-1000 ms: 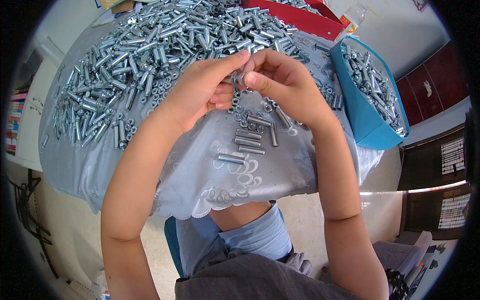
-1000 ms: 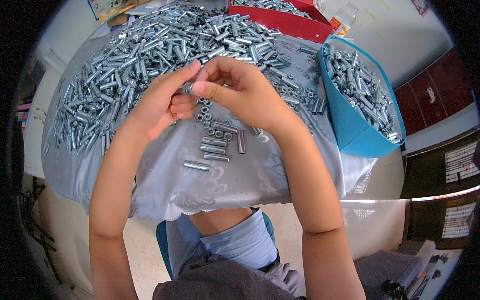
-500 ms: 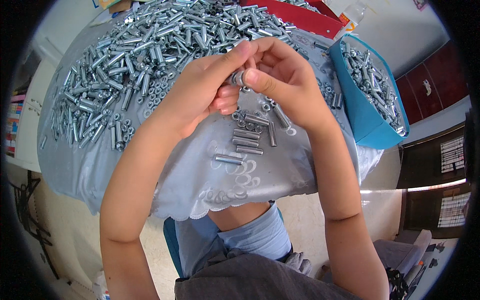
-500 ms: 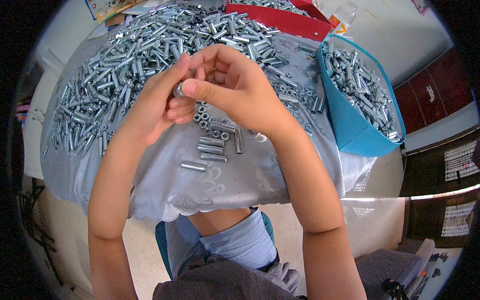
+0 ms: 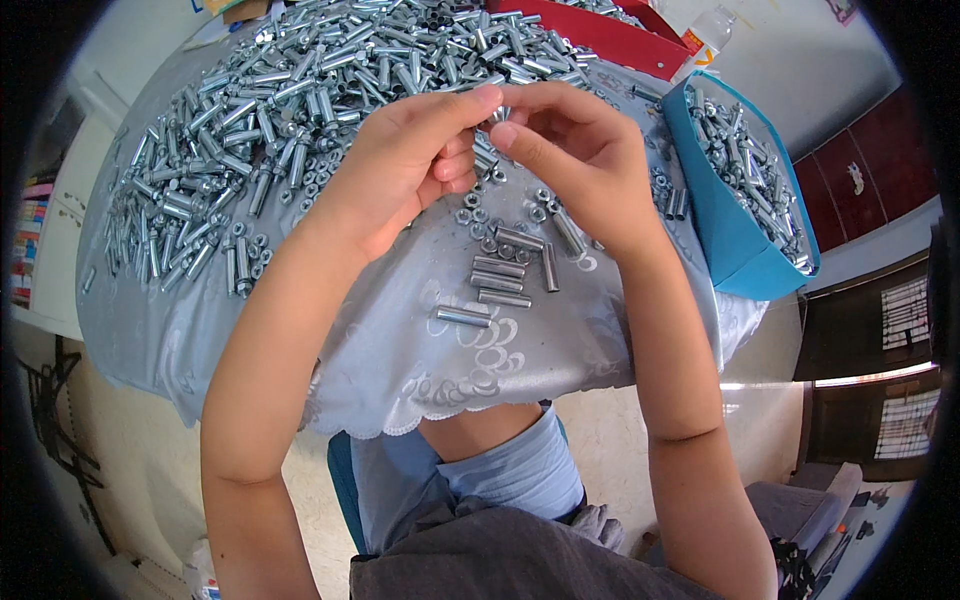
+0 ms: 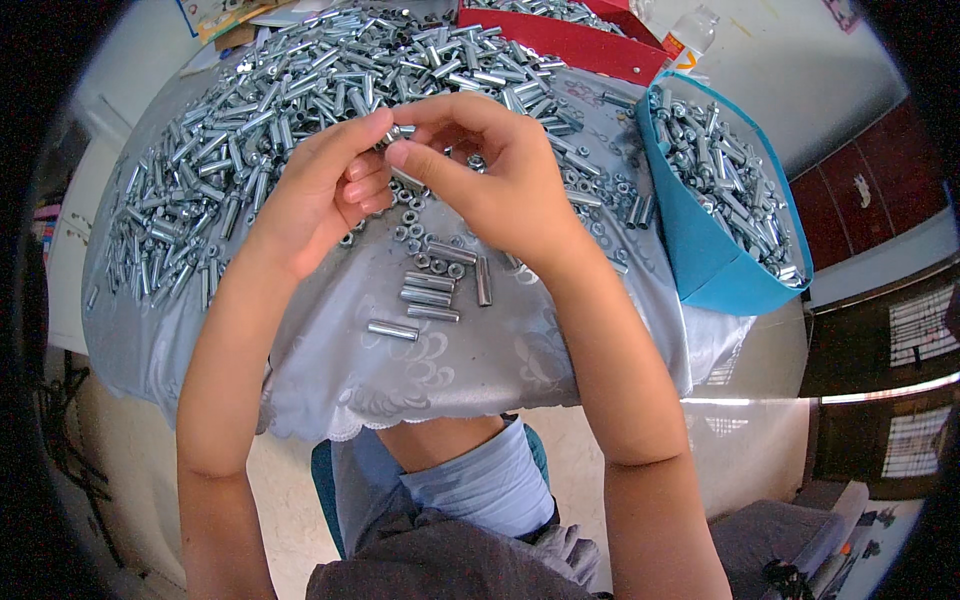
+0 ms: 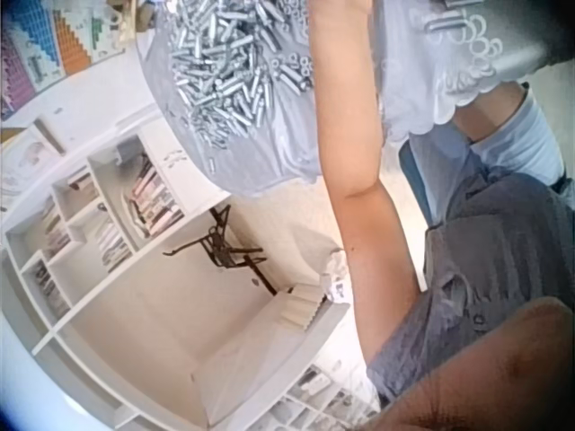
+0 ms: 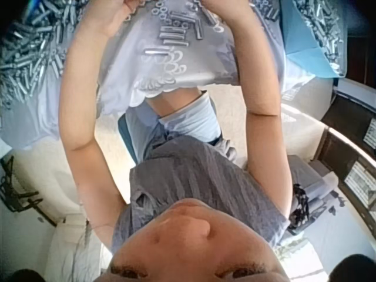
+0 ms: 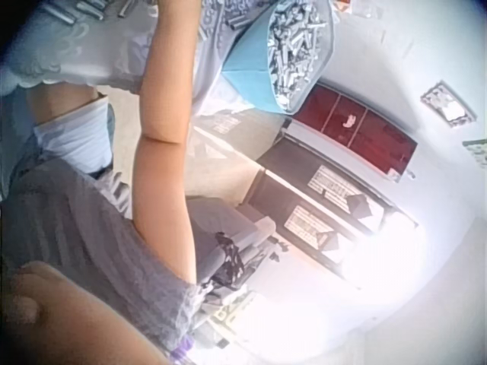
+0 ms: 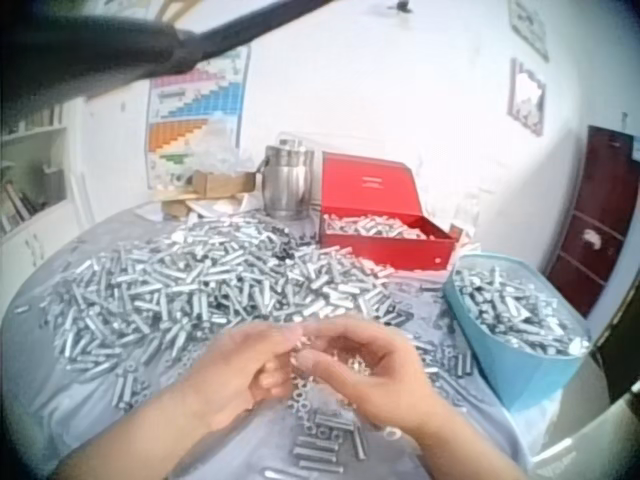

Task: The person repeatedly picks up metal bolts and washers from a large pile on a table, threads the washers onto the bolts, and places the assembled units into a blue container. The person handles the items one at a time throughout the clip.

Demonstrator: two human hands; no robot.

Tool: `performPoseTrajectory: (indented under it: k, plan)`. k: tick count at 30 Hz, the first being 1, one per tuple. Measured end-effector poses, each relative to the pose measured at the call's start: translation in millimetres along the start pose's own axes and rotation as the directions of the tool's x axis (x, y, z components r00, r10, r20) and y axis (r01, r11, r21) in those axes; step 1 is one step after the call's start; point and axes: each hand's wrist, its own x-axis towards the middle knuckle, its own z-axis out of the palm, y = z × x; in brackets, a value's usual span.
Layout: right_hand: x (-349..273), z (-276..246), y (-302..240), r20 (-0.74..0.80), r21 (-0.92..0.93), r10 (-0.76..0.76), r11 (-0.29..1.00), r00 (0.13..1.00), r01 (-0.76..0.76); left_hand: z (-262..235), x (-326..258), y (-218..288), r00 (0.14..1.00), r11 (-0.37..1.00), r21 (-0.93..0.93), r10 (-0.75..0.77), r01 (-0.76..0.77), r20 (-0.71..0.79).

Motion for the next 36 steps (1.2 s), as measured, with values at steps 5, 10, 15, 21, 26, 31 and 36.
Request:
performPoseTrajectory:
  k: [5,10,15,21,26,31,36]
  plan:
    - [0,-2,6,-0.023,-0.278,-0.094,0.957,0.995,0.084,1,0,-3,0.997,0.998,0.062,-0.024,0.028,-0.075]
    - [-1,4,3,-0.016,-0.287,-0.092,0.954,0.996,0.083,-3,2,-5,0.996,0.992,0.125,-0.01,0.021,-0.091]
    - [-1,2,1,0.001,-0.355,-0.073,0.932,0.997,0.069,2,0,-5,0.989,0.988,0.144,-0.038,0.058,-0.14]
    - [0,1,-8,-0.02,-0.361,-0.138,0.925,0.99,0.122,0,1,-3,0.992,0.995,0.092,-0.032,0.043,-0.121]
    - [1,-6,-4,0.022,-0.416,-0.161,0.896,0.987,0.155,0,1,-2,0.994,0.993,0.107,-0.034,0.045,-0.106]
    - [1,-3,-12,-0.008,-0.345,-0.1,0.934,0.995,0.091,-1,0,-3,0.995,0.995,0.096,-0.031,0.041,-0.099]
    - [1,-8,-7,-0.005,-0.334,-0.04,0.942,0.999,0.037,0,0,-2,0.996,0.994,0.105,-0.034,0.043,-0.088]
